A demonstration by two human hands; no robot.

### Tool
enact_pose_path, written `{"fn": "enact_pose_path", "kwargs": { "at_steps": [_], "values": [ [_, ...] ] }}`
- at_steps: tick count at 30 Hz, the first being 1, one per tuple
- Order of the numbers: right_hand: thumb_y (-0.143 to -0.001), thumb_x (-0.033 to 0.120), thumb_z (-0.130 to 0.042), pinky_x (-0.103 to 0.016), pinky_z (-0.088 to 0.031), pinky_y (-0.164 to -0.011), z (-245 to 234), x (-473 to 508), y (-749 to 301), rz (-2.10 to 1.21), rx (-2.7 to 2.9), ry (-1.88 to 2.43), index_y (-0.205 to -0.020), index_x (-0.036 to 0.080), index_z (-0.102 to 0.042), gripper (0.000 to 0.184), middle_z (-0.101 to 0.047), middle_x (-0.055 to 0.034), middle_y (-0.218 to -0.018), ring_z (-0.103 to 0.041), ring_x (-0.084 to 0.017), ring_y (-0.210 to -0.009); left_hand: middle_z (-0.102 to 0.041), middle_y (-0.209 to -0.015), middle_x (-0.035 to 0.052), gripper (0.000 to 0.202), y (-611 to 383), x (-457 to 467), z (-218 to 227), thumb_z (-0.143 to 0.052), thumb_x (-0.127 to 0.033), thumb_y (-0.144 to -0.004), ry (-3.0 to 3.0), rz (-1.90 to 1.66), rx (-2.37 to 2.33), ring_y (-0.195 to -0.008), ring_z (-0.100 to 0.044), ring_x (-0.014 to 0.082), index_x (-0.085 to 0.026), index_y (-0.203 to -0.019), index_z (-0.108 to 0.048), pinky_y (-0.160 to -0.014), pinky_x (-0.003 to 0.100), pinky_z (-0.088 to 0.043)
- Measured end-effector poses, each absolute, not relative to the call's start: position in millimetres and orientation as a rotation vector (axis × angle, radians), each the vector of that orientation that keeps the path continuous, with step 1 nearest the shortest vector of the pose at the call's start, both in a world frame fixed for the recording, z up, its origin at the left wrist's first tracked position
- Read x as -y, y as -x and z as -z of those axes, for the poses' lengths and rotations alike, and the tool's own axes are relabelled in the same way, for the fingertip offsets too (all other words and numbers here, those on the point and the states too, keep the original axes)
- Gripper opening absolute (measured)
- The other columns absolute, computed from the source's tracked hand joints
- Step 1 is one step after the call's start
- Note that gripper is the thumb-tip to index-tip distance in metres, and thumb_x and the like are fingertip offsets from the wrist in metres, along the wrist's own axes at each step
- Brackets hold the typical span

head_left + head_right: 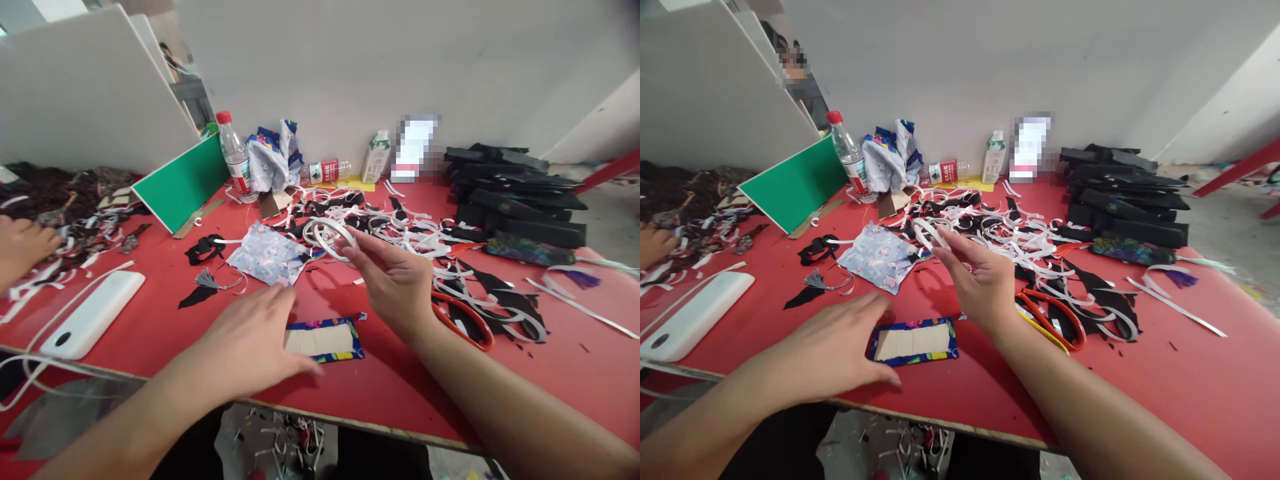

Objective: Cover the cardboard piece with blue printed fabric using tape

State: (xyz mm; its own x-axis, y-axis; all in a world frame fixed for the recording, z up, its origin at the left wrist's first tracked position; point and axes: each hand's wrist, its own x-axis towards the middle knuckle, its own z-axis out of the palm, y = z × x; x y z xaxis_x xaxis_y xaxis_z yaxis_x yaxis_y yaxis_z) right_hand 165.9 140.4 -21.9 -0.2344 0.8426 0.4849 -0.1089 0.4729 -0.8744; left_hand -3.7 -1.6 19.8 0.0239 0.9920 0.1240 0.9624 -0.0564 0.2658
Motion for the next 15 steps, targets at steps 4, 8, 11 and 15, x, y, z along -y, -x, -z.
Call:
{"fn": "enact_pose_path", "kwargs": {
  "at_steps": [4, 8, 11, 15],
  "values": [
    [-0.091, 0.018, -0.077, -0.038, -0.069, -0.078, 20.5, -140.8, -165.8, -0.825, 1.612, 0.578, -0.109, 0.033, -0.084, 0.024, -0.080, -0.0028, -0.112, -0.078, -0.021, -0.092, -0.074, -0.105, 0.0139, 0.044, 8.7, 9.8, -23.0, -0.088, -0.046, -0.071, -2.017, -0.076, -2.025, -0.089, -0.073, 0.0350, -0.020, -0.098, -0.065, -0.068, 0.041, -0.052],
    [-0.095, 0.014, -0.072, -0.032, -0.065, -0.071, 15.2, -138.4, -167.7, -0.690, 1.696, 0.502, -0.106, 0.037, -0.084, 0.028, -0.074, -0.0025, -0.104, -0.073, -0.017, -0.088, -0.074, -0.097, 0.0107, 0.036, 12.2, 7.2, -18.8, -0.082, -0.038, -0.075, -1.964, -0.220, -1.981, -0.079, -0.070, 0.0292, -0.023, -0.099, -0.061, -0.058, 0.035, -0.046],
    [-0.095, 0.011, -0.071, -0.030, -0.062, -0.066, 10.4, -137.9, -171.3, -0.691, 1.706, 0.417, -0.111, 0.041, -0.083, 0.036, -0.074, -0.0006, -0.094, -0.071, -0.017, -0.082, -0.073, -0.088, 0.0057, 0.034, 19.0, 6.1, -14.7, -0.079, -0.029, -0.076, -1.868, -0.356, -2.014, -0.070, -0.068, 0.0241, -0.025, -0.102, -0.057, -0.052, 0.030, -0.040],
    [-0.089, 0.015, -0.079, -0.028, -0.060, -0.055, 1.6, -135.7, -176.5, -0.946, 1.604, 0.428, -0.127, 0.044, -0.076, 0.048, -0.077, 0.0014, -0.091, -0.071, -0.016, -0.073, -0.072, -0.077, -0.0004, 0.028, 29.0, -1.8, -10.4, -0.078, -0.025, -0.080, -1.543, -0.746, -2.040, -0.061, -0.064, 0.0185, -0.025, -0.096, -0.056, -0.049, 0.026, -0.042]
  ]
}}
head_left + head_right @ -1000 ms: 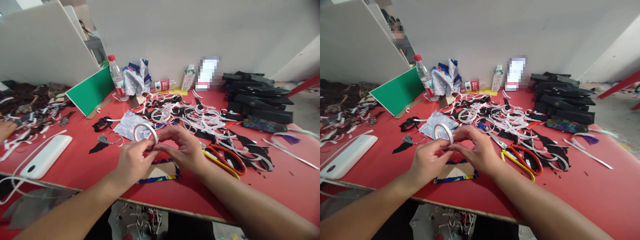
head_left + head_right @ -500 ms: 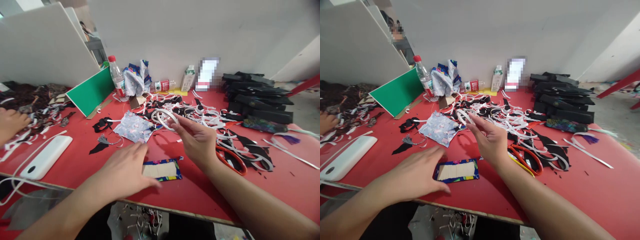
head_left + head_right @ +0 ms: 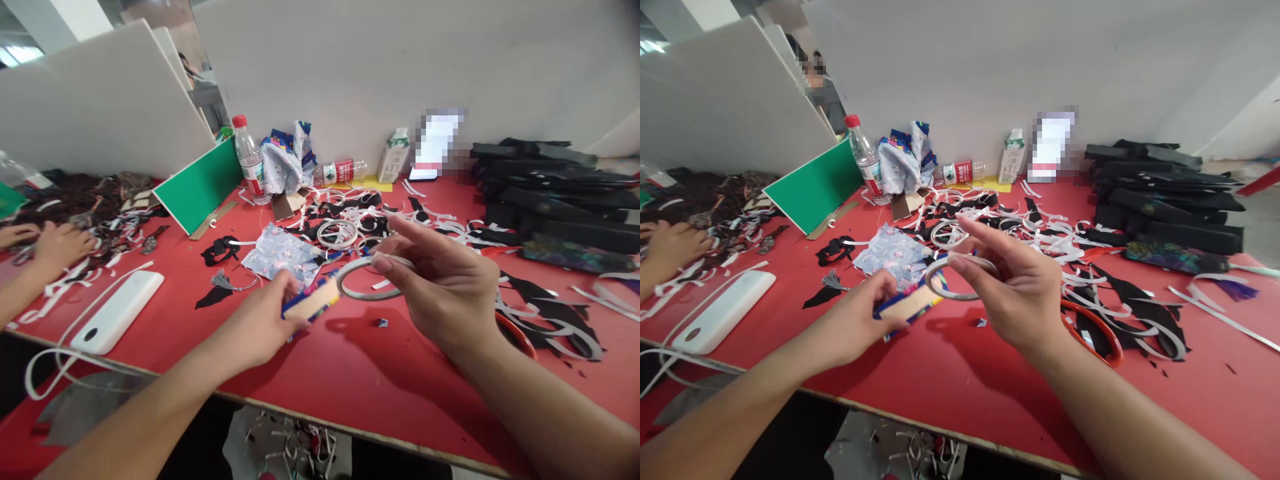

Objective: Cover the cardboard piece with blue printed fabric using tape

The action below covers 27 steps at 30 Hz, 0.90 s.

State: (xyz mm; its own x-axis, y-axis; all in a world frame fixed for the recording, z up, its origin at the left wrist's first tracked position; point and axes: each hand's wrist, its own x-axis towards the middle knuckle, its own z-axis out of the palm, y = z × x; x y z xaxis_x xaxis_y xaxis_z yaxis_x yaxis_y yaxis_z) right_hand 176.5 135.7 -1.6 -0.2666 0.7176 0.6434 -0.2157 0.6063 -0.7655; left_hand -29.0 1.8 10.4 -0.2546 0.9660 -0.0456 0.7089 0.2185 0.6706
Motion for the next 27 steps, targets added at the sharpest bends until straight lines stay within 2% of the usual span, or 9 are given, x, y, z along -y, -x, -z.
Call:
{"fn": "enact_pose_path", "kwargs": {
  "at_steps": [2, 5, 9, 12, 17, 23, 27],
  "values": [
    [-0.086, 0.018, -0.083, -0.027, -0.061, -0.053, -3.2, -132.3, -177.3, -1.174, 1.616, 0.416, -0.131, 0.040, -0.073, 0.051, -0.078, 0.0016, -0.088, -0.072, -0.016, -0.070, -0.074, -0.078, 0.0007, 0.026, 29.7, -8.2, -9.4, -0.080, -0.029, -0.081, -1.272, -0.985, -1.924, -0.058, -0.065, 0.0167, -0.023, -0.095, -0.059, -0.049, 0.026, -0.047],
    [-0.083, 0.018, -0.084, -0.026, -0.064, -0.057, -8.9, -124.6, -175.5, -1.538, 1.681, 0.406, -0.127, 0.029, -0.074, 0.046, -0.079, 0.0008, -0.086, -0.076, -0.016, -0.069, -0.077, -0.081, 0.0049, 0.028, 21.8, -15.4, -8.1, -0.082, -0.037, -0.084, -0.935, -1.208, -1.634, -0.060, -0.070, 0.0175, -0.019, -0.096, -0.065, -0.051, 0.028, -0.057],
    [-0.085, 0.015, -0.078, -0.024, -0.062, -0.053, -10.9, -116.6, -170.9, -1.791, 1.734, 0.452, -0.131, 0.023, -0.069, 0.048, -0.079, 0.0008, -0.082, -0.075, -0.015, -0.064, -0.081, -0.105, 0.0101, 0.027, 4.3, -17.9, -3.8, -0.078, -0.035, -0.091, -0.871, -1.340, -1.328, -0.086, -0.078, 0.0223, -0.020, -0.112, -0.071, -0.070, 0.034, -0.066],
    [-0.087, 0.015, -0.075, -0.024, -0.062, -0.054, -8.7, -114.0, -168.4, -1.743, 1.764, 0.517, -0.131, 0.022, -0.067, 0.045, -0.077, 0.0009, -0.080, -0.075, -0.015, -0.064, -0.080, -0.114, 0.0114, 0.021, -1.4, -16.8, 1.1, -0.070, -0.029, -0.096, -0.914, -1.314, -1.142, -0.102, -0.077, 0.0244, -0.021, -0.115, -0.075, -0.083, 0.036, -0.065],
    [-0.085, 0.010, -0.076, -0.025, -0.066, -0.070, -2.4, -107.2, -165.1, -1.455, 1.782, 0.508, -0.128, 0.022, -0.068, 0.045, -0.078, 0.0009, -0.084, -0.078, -0.015, -0.076, -0.080, -0.109, 0.0102, 0.021, -0.7, -14.2, 5.0, -0.060, -0.030, -0.103, -0.984, -1.278, -1.064, -0.102, -0.076, 0.0254, -0.023, -0.111, -0.078, -0.083, 0.037, -0.065],
    [-0.086, 0.010, -0.077, -0.024, -0.066, -0.062, 0.6, -100.2, -161.0, -1.291, 1.683, 0.532, -0.125, 0.026, -0.067, 0.044, -0.080, 0.0021, -0.084, -0.079, -0.016, -0.073, -0.079, -0.112, 0.0102, 0.027, -7.4, -12.9, -1.0, -0.056, -0.036, -0.107, -1.237, -1.264, -1.237, -0.105, -0.075, 0.0253, -0.024, -0.123, -0.074, -0.086, 0.038, -0.064],
    [-0.086, 0.010, -0.078, -0.025, -0.067, -0.064, 1.7, -98.3, -160.7, -1.206, 1.663, 0.534, -0.128, 0.026, -0.067, 0.047, -0.081, 0.0021, -0.085, -0.080, -0.016, -0.075, -0.079, -0.114, 0.0095, 0.030, -12.6, -11.2, -1.7, -0.053, -0.038, -0.108, -1.259, -1.285, -1.265, -0.104, -0.075, 0.0246, -0.024, -0.126, -0.074, -0.085, 0.037, -0.064]
  ]
}}
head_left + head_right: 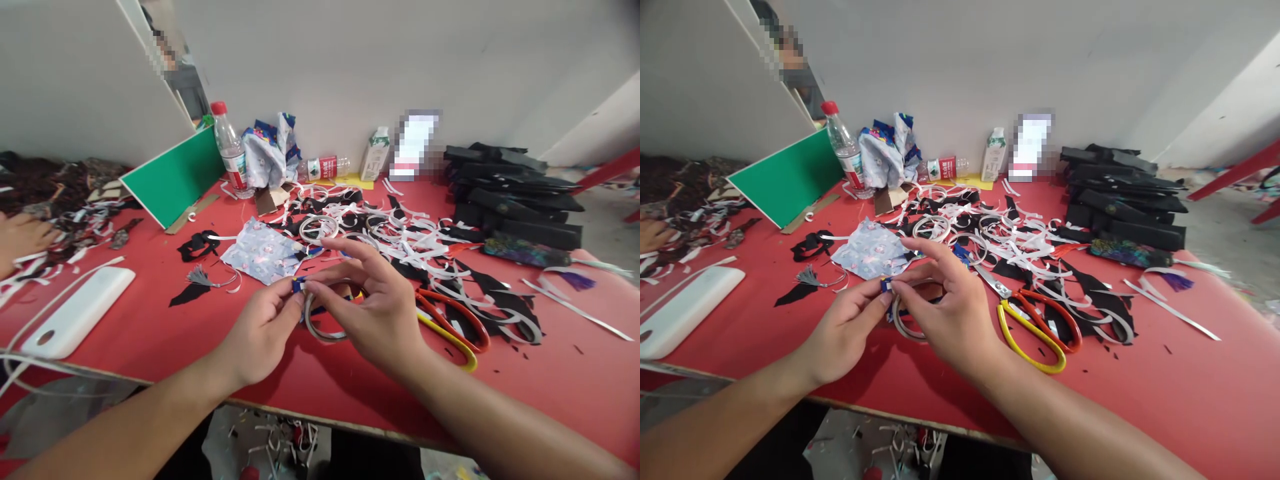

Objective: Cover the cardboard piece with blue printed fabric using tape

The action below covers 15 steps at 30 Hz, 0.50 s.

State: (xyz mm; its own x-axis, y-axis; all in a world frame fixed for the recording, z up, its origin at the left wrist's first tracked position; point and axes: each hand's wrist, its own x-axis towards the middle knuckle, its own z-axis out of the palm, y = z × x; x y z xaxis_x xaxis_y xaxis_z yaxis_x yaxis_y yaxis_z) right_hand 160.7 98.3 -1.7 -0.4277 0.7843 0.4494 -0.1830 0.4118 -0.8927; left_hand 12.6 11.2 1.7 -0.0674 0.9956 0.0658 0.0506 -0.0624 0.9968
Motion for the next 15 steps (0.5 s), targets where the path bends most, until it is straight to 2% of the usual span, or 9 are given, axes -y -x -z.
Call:
{"fn": "enact_pose_path", "kwargs": {
  "at_steps": [8, 11, 15],
  "values": [
    [-0.086, 0.011, -0.078, -0.023, -0.066, -0.066, -0.6, -96.9, -162.7, -1.189, 1.680, 0.612, -0.129, 0.029, -0.070, 0.047, -0.084, 0.0041, -0.087, -0.081, -0.015, -0.076, -0.074, -0.131, 0.0104, 0.039, -20.0, -9.1, -4.0, -0.050, -0.043, -0.110, -1.194, -1.240, -1.349, -0.117, -0.070, 0.0249, -0.020, -0.134, -0.069, -0.100, 0.039, -0.058],
    [-0.085, 0.012, -0.078, -0.024, -0.066, -0.067, -1.3, -97.4, -162.4, -1.169, 1.692, 0.635, -0.130, 0.028, -0.070, 0.048, -0.084, 0.0039, -0.086, -0.081, -0.015, -0.077, -0.071, -0.136, 0.0101, 0.040, -21.5, -8.8, -3.6, -0.049, -0.044, -0.110, -1.179, -1.255, -1.312, -0.120, -0.068, 0.0257, -0.023, -0.139, -0.068, -0.102, 0.039, -0.057],
    [-0.087, 0.014, -0.078, -0.027, -0.066, -0.076, -0.1, -97.9, -163.2, -1.105, 1.743, 0.651, -0.134, 0.029, -0.069, 0.050, -0.084, 0.0043, -0.087, -0.081, -0.015, -0.081, -0.072, -0.135, 0.0094, 0.041, -22.3, -8.4, -2.7, -0.049, -0.045, -0.110, -1.171, -1.267, -1.278, -0.121, -0.067, 0.0265, -0.026, -0.141, -0.066, -0.101, 0.039, -0.056]
  ]
}}
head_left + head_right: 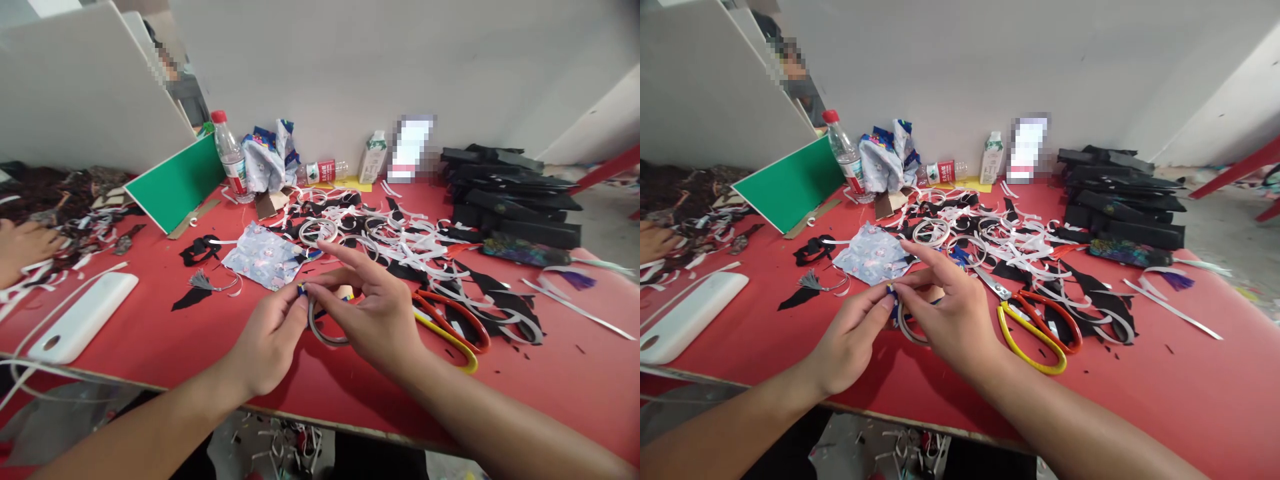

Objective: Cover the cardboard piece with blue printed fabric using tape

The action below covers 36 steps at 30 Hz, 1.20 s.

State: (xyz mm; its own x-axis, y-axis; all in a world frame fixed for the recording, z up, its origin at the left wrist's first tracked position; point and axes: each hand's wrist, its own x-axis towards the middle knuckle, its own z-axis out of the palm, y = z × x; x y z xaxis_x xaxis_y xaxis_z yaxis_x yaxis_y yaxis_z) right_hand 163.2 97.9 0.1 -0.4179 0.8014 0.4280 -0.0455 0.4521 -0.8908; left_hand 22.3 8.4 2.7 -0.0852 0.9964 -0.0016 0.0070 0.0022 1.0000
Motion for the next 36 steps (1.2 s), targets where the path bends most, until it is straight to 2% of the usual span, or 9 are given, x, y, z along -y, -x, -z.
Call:
{"fn": "enact_pose_path", "kwargs": {
  "at_steps": [10, 15, 18, 24, 28, 32, 36],
  "values": [
    [-0.090, 0.015, -0.077, -0.023, -0.066, -0.064, 2.6, -100.9, -163.4, -1.267, 1.701, 0.574, -0.137, 0.032, -0.068, 0.051, -0.084, 0.0044, -0.087, -0.077, -0.012, -0.067, -0.077, -0.119, 0.0079, 0.042, -16.5, -6.7, 8.4, -0.048, -0.049, -0.109, -1.098, -1.288, -1.325, -0.098, -0.070, 0.0206, -0.022, -0.133, -0.070, -0.094, 0.037, -0.055],
    [-0.087, 0.014, -0.078, -0.026, -0.067, -0.072, 2.1, -100.2, -163.0, -1.166, 1.746, 0.605, -0.136, 0.029, -0.070, 0.051, -0.084, 0.0036, -0.085, -0.078, -0.014, -0.074, -0.077, -0.118, 0.0070, 0.041, -19.7, -6.8, 2.9, -0.048, -0.049, -0.109, -1.154, -1.303, -1.326, -0.103, -0.068, 0.0206, -0.023, -0.130, -0.072, -0.091, 0.033, -0.054],
    [-0.087, 0.013, -0.078, -0.024, -0.066, -0.067, 0.8, -99.4, -162.9, -1.131, 1.753, 0.618, -0.135, 0.029, -0.071, 0.051, -0.084, 0.0039, -0.085, -0.077, -0.013, -0.070, -0.076, -0.118, 0.0078, 0.041, -22.3, -7.6, -0.8, -0.046, -0.047, -0.110, -1.184, -1.285, -1.372, -0.106, -0.068, 0.0214, -0.021, -0.129, -0.072, -0.093, 0.033, -0.054],
    [-0.088, 0.011, -0.077, -0.024, -0.065, -0.067, 0.8, -98.6, -162.7, -1.057, 1.793, 0.604, -0.139, 0.035, -0.069, 0.057, -0.085, 0.0052, -0.089, -0.078, -0.013, -0.072, -0.077, -0.110, 0.0084, 0.046, -23.3, -8.2, 4.0, -0.042, -0.050, -0.111, -1.169, -1.344, -1.362, -0.095, -0.068, 0.0211, -0.019, -0.124, -0.073, -0.091, 0.035, -0.054],
    [-0.089, 0.012, -0.077, -0.024, -0.064, -0.069, 2.5, -98.7, -163.9, -1.019, 1.814, 0.608, -0.140, 0.034, -0.068, 0.057, -0.085, 0.0060, -0.088, -0.077, -0.013, -0.071, -0.075, -0.111, 0.0090, 0.045, -23.3, -9.3, 3.3, -0.041, -0.049, -0.111, -1.197, -1.309, -1.373, -0.093, -0.066, 0.0206, -0.019, -0.124, -0.073, -0.089, 0.034, -0.053],
    [-0.089, 0.014, -0.077, -0.023, -0.063, -0.069, 2.1, -98.8, -164.8, -1.007, 1.840, 0.614, -0.141, 0.032, -0.068, 0.055, -0.085, 0.0063, -0.088, -0.075, -0.012, -0.068, -0.074, -0.101, 0.0076, 0.045, -21.8, -9.4, 1.7, -0.042, -0.048, -0.111, -1.222, -1.273, -1.410, -0.086, -0.065, 0.0198, -0.018, -0.125, -0.072, -0.084, 0.034, -0.054],
    [-0.090, 0.015, -0.077, -0.028, -0.063, -0.075, 1.3, -99.2, -165.5, -0.959, 1.876, 0.630, -0.142, 0.034, -0.067, 0.057, -0.085, 0.0054, -0.089, -0.077, -0.015, -0.074, -0.075, -0.108, 0.0088, 0.043, -20.4, -8.6, -0.6, -0.041, -0.043, -0.111, -1.252, -1.248, -1.418, -0.092, -0.066, 0.0211, -0.018, -0.130, -0.070, -0.086, 0.035, -0.055]
  ]
}}
